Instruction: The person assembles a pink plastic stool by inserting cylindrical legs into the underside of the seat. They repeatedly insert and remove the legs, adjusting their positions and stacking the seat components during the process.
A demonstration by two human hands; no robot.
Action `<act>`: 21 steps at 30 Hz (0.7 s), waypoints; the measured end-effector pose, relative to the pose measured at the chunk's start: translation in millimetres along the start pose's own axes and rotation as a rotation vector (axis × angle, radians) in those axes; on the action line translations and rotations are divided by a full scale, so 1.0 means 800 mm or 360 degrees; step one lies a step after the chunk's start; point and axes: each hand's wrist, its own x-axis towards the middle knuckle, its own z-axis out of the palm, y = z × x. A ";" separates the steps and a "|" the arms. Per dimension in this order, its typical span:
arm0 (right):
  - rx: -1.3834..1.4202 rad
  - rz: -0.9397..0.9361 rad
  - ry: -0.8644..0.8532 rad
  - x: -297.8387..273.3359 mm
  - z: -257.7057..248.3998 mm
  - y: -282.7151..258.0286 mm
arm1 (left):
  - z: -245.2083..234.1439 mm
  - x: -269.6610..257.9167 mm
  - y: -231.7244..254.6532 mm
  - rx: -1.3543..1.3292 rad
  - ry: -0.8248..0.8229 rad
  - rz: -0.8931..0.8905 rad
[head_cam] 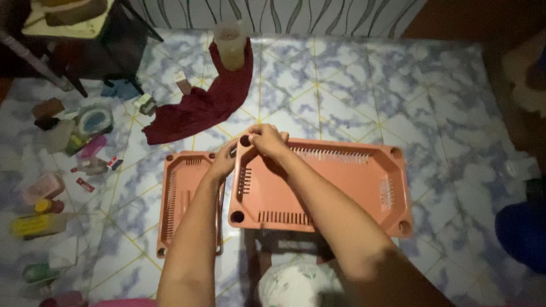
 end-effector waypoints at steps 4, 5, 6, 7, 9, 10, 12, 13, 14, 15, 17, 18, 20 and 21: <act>-0.0233 -0.0001 0.0087 -0.005 0.002 -0.022 | -0.002 -0.006 0.009 -0.0015 0.0094 -0.0175; -0.0358 -0.0026 0.0137 -0.012 0.003 -0.025 | 0.000 -0.011 0.009 -0.0025 0.0112 -0.0213; -0.0364 0.0015 0.0090 -0.020 0.003 -0.027 | 0.003 -0.016 0.008 -0.0009 0.0106 -0.0192; -0.0378 0.0042 0.0059 -0.023 -0.002 -0.031 | 0.004 -0.013 0.010 0.0007 0.0092 -0.0149; -0.0479 -0.0022 0.0033 -0.029 -0.015 -0.032 | 0.008 -0.005 0.015 0.0090 0.0081 -0.0117; -0.0567 -0.0112 0.0036 -0.032 -0.021 -0.029 | 0.008 -0.004 0.017 0.0156 0.0083 -0.0127; -0.0697 -0.0229 0.0022 -0.036 -0.029 -0.019 | 0.006 -0.005 0.023 0.0166 0.0043 -0.0171; -0.0736 -0.0266 -0.0004 -0.036 -0.031 -0.014 | 0.004 -0.006 0.027 0.0110 0.0012 -0.0206; -0.0776 -0.0302 -0.0029 -0.034 -0.034 -0.011 | 0.003 -0.006 0.031 0.0056 -0.0019 -0.0241; -0.0732 -0.0284 -0.0035 -0.033 -0.034 -0.009 | 0.004 -0.007 0.035 0.0032 0.0010 -0.0315; -0.0637 -0.0243 -0.0057 -0.032 -0.032 -0.009 | 0.003 -0.011 0.042 -0.0015 0.0073 -0.0473; -0.0656 -0.0243 -0.0056 -0.033 -0.031 -0.011 | 0.003 -0.014 0.045 -0.0034 0.0184 -0.0511; -0.0687 -0.0229 -0.0066 -0.049 -0.029 -0.017 | 0.006 -0.033 0.046 -0.0069 0.0410 -0.0606; -0.0687 -0.0331 0.0004 -0.058 -0.033 -0.022 | 0.007 -0.042 0.048 0.0006 0.0402 -0.0544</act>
